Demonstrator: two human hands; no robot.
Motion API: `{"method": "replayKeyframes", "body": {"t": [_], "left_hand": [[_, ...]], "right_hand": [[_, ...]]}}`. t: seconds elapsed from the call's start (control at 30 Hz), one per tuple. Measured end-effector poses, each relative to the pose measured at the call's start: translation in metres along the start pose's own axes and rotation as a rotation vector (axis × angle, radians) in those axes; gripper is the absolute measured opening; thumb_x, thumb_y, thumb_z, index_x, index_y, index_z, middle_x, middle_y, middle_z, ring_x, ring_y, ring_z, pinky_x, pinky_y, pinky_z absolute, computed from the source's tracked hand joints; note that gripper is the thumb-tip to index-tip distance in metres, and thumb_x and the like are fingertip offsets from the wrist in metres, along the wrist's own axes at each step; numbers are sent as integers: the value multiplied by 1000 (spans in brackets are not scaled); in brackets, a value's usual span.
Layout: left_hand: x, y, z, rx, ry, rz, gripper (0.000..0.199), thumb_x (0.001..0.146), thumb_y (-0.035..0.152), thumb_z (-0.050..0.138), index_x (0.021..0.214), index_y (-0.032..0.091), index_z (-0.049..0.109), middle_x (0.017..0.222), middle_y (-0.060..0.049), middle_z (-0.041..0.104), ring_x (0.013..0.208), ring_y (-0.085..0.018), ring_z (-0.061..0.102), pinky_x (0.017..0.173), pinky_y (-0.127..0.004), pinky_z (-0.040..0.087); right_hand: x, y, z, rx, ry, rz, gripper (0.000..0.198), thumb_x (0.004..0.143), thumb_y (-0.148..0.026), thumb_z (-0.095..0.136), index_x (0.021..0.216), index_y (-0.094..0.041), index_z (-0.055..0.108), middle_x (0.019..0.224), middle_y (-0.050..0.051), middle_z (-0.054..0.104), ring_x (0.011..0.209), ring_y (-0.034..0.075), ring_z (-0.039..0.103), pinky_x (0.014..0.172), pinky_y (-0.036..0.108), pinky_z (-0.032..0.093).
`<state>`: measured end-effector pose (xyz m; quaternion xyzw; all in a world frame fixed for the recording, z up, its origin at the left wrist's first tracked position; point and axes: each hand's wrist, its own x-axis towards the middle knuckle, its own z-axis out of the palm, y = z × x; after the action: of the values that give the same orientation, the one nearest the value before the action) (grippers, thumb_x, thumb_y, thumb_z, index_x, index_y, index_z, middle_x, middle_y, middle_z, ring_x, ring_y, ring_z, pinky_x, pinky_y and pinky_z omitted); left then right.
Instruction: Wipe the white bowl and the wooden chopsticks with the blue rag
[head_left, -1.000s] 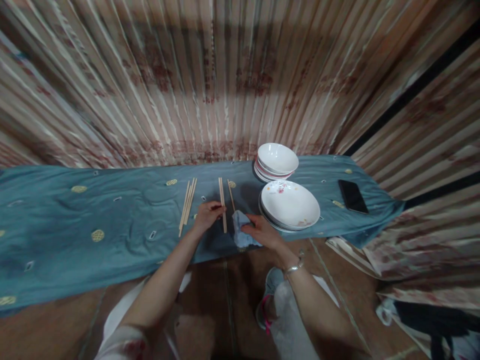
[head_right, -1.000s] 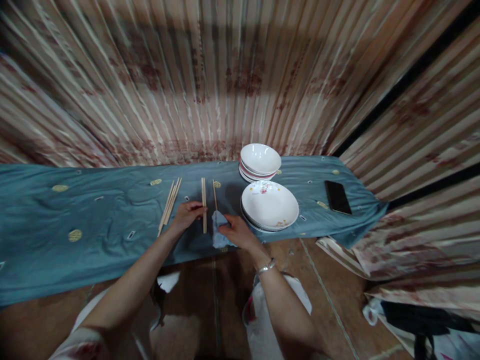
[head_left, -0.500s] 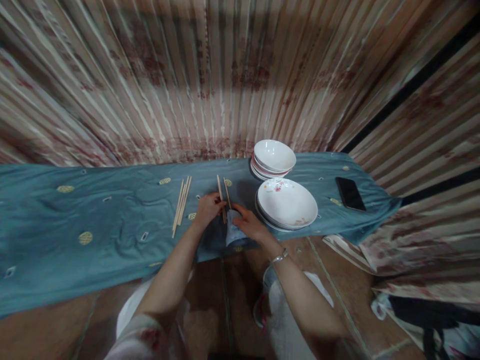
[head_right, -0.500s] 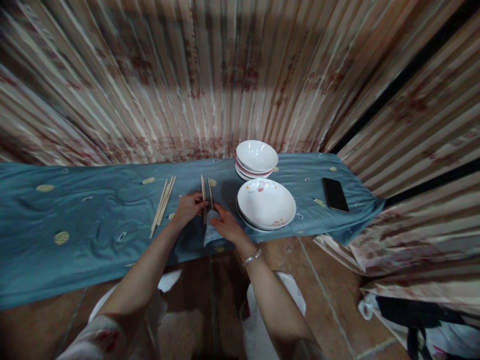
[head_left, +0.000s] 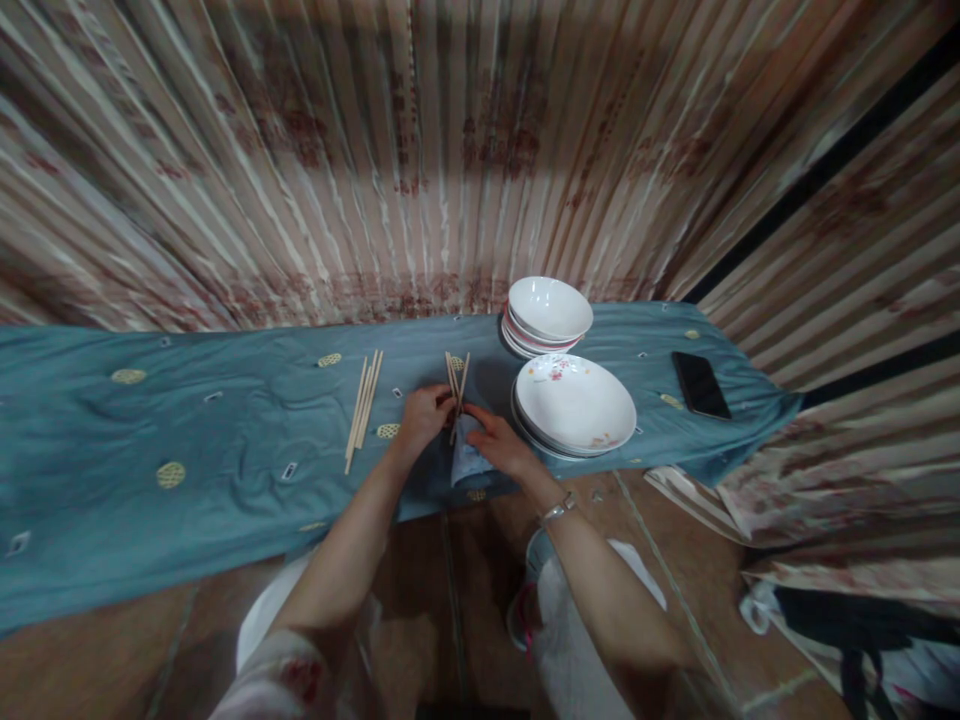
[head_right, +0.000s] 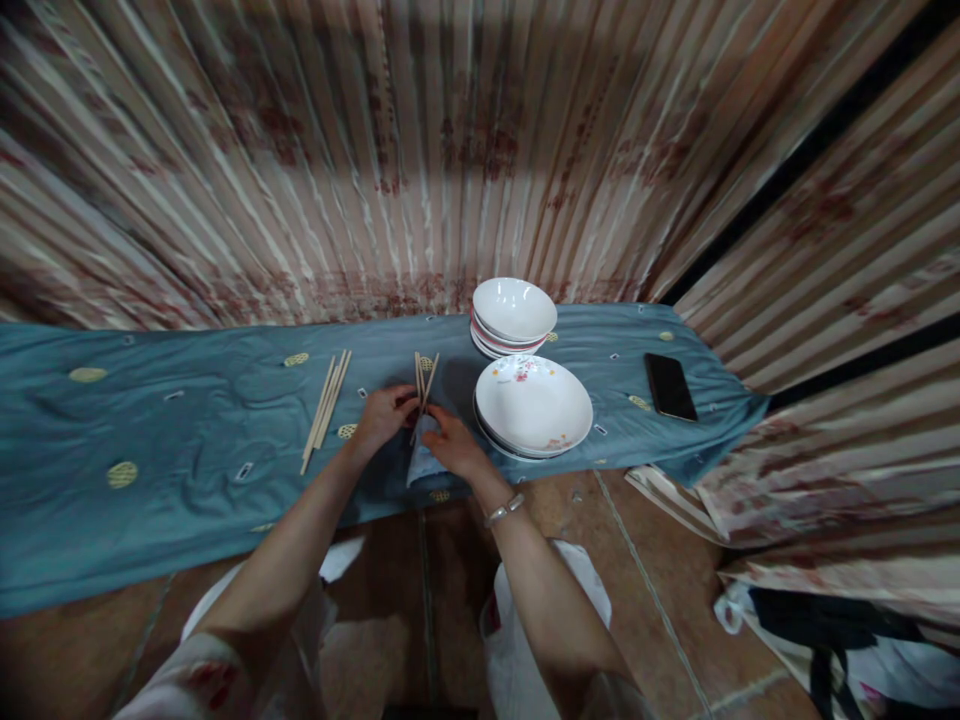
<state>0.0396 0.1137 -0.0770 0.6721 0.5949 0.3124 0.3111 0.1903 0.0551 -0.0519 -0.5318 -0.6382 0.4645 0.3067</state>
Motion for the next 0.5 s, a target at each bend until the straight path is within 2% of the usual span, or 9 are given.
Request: {"method": "replayKeyframes", "body": {"t": [0.23,0.37,0.5], "left_hand": [[-6,0,0,-63,-18,38,15,72,22,66,85,17,71,68,-2,71,66,-17,66,60,-24,50],[-9,3,-1,-125,-21,29,11,69,19,65,78,18,71,64,-1,70,64,-16,65,58,-24,49],[-16,4,2,-345,71,-24,11,63,19,68,73,17,70,65,-1,69,62,-15,64,62,-26,50]], "right_hand": [[1,4,-1,-4,3,-33,51,71,-12,50,121,-15,57,97,3,64,70,13,53,72,28,45],[2,6,1,-6,-4,-55,51,71,-11,49,122,-17,56,100,3,64,82,16,57,79,30,46],[3,8,1,-30,14,-59,54,71,-11,49,124,-15,55,113,6,63,94,19,59,89,34,45]]}}
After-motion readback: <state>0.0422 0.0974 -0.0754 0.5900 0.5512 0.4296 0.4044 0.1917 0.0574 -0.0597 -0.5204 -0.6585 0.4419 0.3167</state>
